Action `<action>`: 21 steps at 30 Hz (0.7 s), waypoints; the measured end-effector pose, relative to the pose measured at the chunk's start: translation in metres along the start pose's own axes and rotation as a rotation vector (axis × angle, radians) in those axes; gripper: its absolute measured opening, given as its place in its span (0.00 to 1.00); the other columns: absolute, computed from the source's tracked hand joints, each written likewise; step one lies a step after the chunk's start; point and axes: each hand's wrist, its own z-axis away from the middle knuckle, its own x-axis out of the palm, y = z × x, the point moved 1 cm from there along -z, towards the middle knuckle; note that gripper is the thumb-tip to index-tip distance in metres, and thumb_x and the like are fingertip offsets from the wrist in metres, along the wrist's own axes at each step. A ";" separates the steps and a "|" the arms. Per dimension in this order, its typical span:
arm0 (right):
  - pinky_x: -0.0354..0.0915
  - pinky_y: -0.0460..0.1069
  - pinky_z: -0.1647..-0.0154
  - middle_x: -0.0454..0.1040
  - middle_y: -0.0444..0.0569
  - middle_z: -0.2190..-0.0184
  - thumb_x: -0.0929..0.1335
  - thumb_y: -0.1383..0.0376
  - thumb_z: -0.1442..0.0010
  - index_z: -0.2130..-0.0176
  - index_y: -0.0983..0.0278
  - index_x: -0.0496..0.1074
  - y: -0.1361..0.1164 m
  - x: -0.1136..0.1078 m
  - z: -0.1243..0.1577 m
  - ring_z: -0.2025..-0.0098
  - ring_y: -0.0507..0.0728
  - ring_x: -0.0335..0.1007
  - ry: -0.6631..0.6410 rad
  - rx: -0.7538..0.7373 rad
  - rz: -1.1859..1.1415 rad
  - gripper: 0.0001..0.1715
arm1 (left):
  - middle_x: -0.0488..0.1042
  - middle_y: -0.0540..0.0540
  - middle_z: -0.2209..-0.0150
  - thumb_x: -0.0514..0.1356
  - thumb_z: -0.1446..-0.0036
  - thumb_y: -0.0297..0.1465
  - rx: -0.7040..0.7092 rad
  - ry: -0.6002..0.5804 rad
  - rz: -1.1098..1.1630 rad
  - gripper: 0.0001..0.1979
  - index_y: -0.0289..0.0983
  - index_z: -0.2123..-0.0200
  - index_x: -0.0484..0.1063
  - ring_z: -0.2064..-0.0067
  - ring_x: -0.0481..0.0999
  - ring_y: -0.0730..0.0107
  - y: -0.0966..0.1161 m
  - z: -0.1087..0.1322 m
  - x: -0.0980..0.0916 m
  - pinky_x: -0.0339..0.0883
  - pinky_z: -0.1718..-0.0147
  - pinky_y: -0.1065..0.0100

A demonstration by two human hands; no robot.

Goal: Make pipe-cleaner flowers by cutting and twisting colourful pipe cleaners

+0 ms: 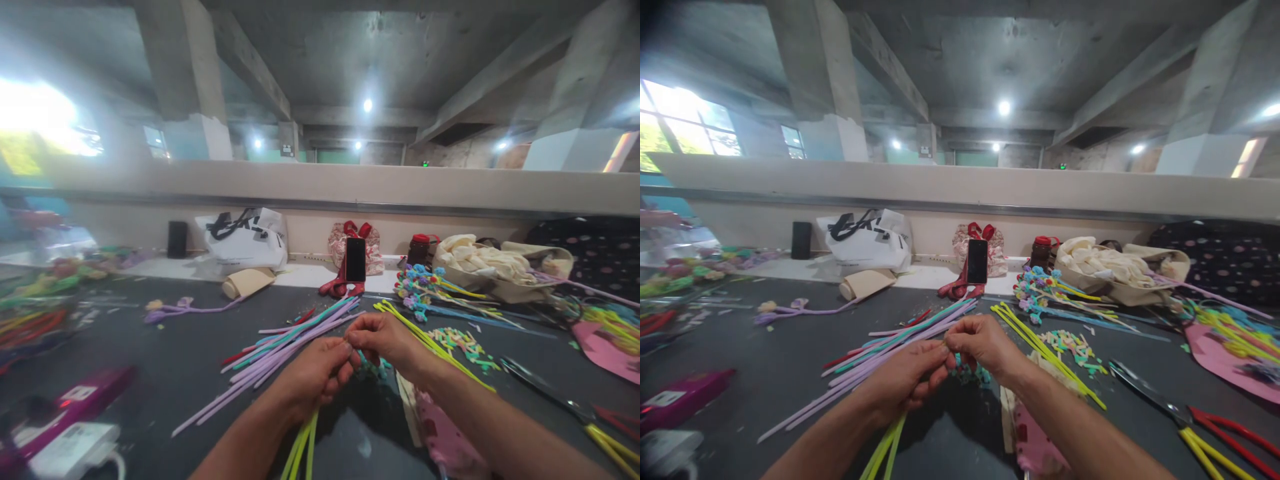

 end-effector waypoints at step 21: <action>0.57 0.57 0.57 0.68 0.55 0.61 0.59 0.63 0.42 0.60 0.67 0.66 0.047 0.025 -0.012 0.59 0.60 0.61 -0.191 -0.474 1.313 0.13 | 0.59 0.58 0.84 0.56 0.51 0.34 0.101 0.161 0.116 0.08 0.35 0.71 0.65 0.87 0.48 0.88 0.009 -0.005 -0.026 0.36 0.89 0.82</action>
